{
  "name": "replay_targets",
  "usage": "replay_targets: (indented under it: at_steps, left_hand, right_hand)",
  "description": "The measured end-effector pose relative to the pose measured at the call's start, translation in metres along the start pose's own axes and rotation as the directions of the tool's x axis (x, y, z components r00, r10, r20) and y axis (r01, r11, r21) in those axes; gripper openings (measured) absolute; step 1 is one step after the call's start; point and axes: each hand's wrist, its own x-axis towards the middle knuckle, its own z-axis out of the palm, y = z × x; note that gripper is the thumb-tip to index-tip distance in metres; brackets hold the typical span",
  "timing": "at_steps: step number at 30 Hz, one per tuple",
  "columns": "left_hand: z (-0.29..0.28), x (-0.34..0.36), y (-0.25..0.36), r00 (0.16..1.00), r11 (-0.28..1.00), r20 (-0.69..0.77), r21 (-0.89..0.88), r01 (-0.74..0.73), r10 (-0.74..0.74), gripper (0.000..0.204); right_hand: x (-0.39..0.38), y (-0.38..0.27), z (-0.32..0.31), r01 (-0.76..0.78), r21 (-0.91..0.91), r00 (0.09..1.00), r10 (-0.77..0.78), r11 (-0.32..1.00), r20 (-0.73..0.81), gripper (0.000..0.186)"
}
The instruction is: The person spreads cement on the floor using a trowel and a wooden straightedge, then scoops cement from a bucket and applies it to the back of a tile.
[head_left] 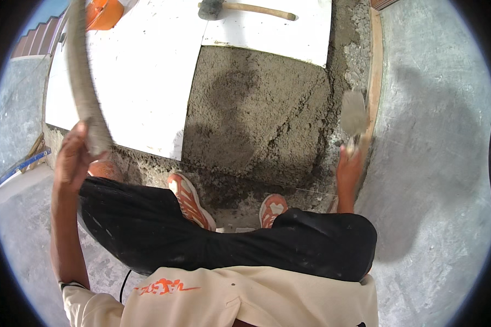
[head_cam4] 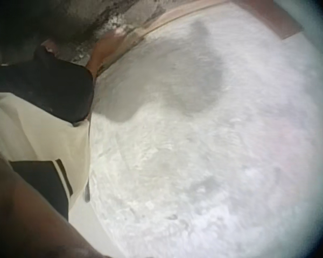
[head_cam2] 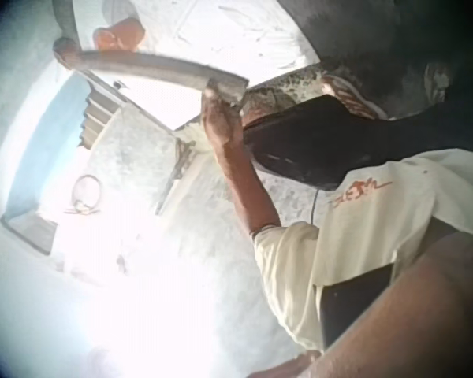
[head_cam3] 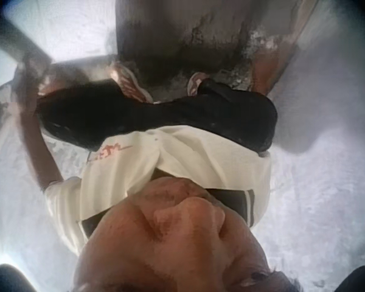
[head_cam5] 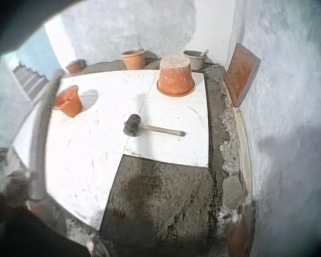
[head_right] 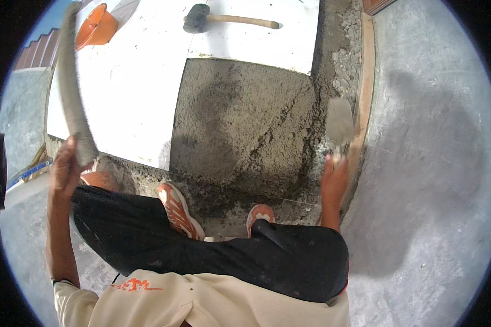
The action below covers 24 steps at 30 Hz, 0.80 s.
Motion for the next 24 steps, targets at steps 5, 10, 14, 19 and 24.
replay_targets:
  at_steps: [5, 10, 14, 19, 24]
  left_hand:
    - [-0.131, -0.020, -0.019, 0.953, 0.871, -0.243, -0.410, -0.270, 0.181, 0.044]
    - [-0.205, -0.074, -0.082, 0.909, 0.757, -0.395, -0.552, -0.350, 0.133, 0.038]
    - [-0.224, -0.115, -0.151, 0.861, 0.705, -0.509, -0.612, -0.357, -0.006, 0.036]
    - [-0.232, -0.143, -0.225, 0.804, 0.657, -0.574, -0.668, -0.350, -0.155, 0.036]
    - [-0.235, -0.151, -0.290, 0.627, 0.677, -0.714, -0.630, -0.381, -0.312, 0.035]
  right_hand:
    - [0.121, -0.038, -0.020, 0.142, -0.126, 0.974, -0.116, 0.982, 0.193, 0.062]
    - [0.176, -0.074, -0.043, 0.294, -0.158, 0.892, -0.211, 0.943, 0.399, 0.060]
    - [0.147, -0.074, -0.041, 0.431, -0.031, 0.789, -0.360, 0.902, 0.497, 0.058]
    - [0.084, -0.095, -0.051, 0.515, -0.017, 0.706, -0.413, 0.857, 0.575, 0.057]
    - [0.043, -0.098, -0.055, 0.487, 0.110, 0.627, -0.434, 0.867, 0.647, 0.054]
